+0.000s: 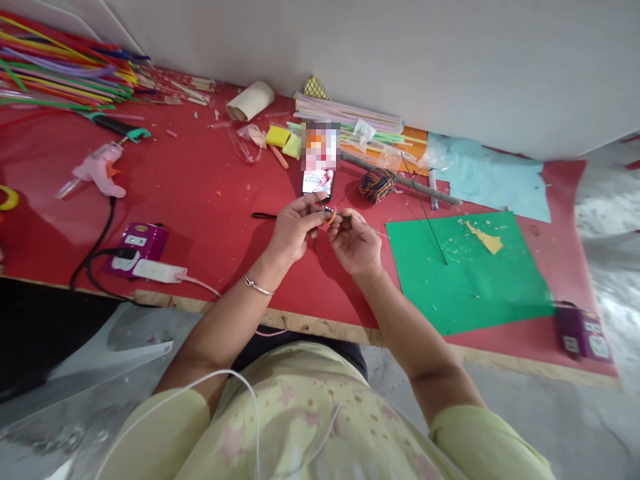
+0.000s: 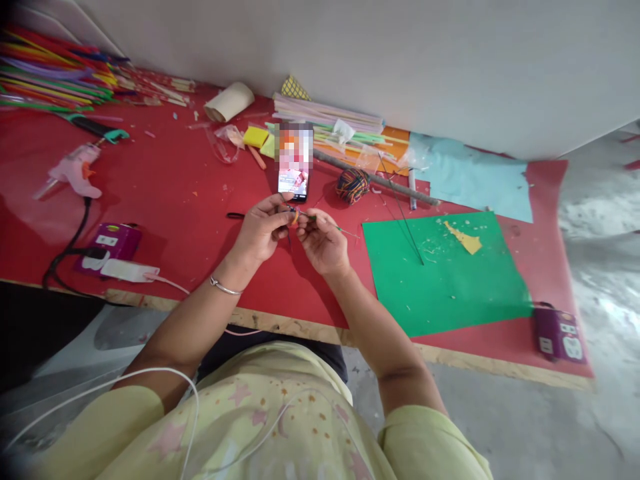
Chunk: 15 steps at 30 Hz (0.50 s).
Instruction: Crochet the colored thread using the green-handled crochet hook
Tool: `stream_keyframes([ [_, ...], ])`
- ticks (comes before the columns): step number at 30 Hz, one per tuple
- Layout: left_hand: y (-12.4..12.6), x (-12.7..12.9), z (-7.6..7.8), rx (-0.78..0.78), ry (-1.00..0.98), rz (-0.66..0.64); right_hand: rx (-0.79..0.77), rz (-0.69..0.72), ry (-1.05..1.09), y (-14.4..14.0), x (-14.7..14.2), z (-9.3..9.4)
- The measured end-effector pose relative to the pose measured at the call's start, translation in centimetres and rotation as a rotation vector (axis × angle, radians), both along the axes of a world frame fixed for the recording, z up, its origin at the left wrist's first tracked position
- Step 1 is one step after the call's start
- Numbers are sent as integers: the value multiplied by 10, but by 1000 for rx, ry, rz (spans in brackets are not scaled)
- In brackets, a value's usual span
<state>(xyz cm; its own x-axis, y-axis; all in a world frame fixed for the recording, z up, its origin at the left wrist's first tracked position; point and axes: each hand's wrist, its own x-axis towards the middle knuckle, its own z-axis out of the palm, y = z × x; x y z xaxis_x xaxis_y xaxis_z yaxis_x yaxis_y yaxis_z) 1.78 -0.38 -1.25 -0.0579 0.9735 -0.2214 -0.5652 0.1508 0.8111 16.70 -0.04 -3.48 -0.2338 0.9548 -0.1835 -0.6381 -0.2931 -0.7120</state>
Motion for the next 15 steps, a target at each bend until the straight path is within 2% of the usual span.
stream_keyframes([
  [5, -1, -1, 2, -32, 5, 12, 53, -1, -39, 0, 1, -1],
  [10, -2, -3, 3, -51, -50, -42, 11, 40, 16, 2, 4, -1],
  [15, -2, 0, 2, -5, 53, 54, -10, 32, -1, 4, 3, 1],
])
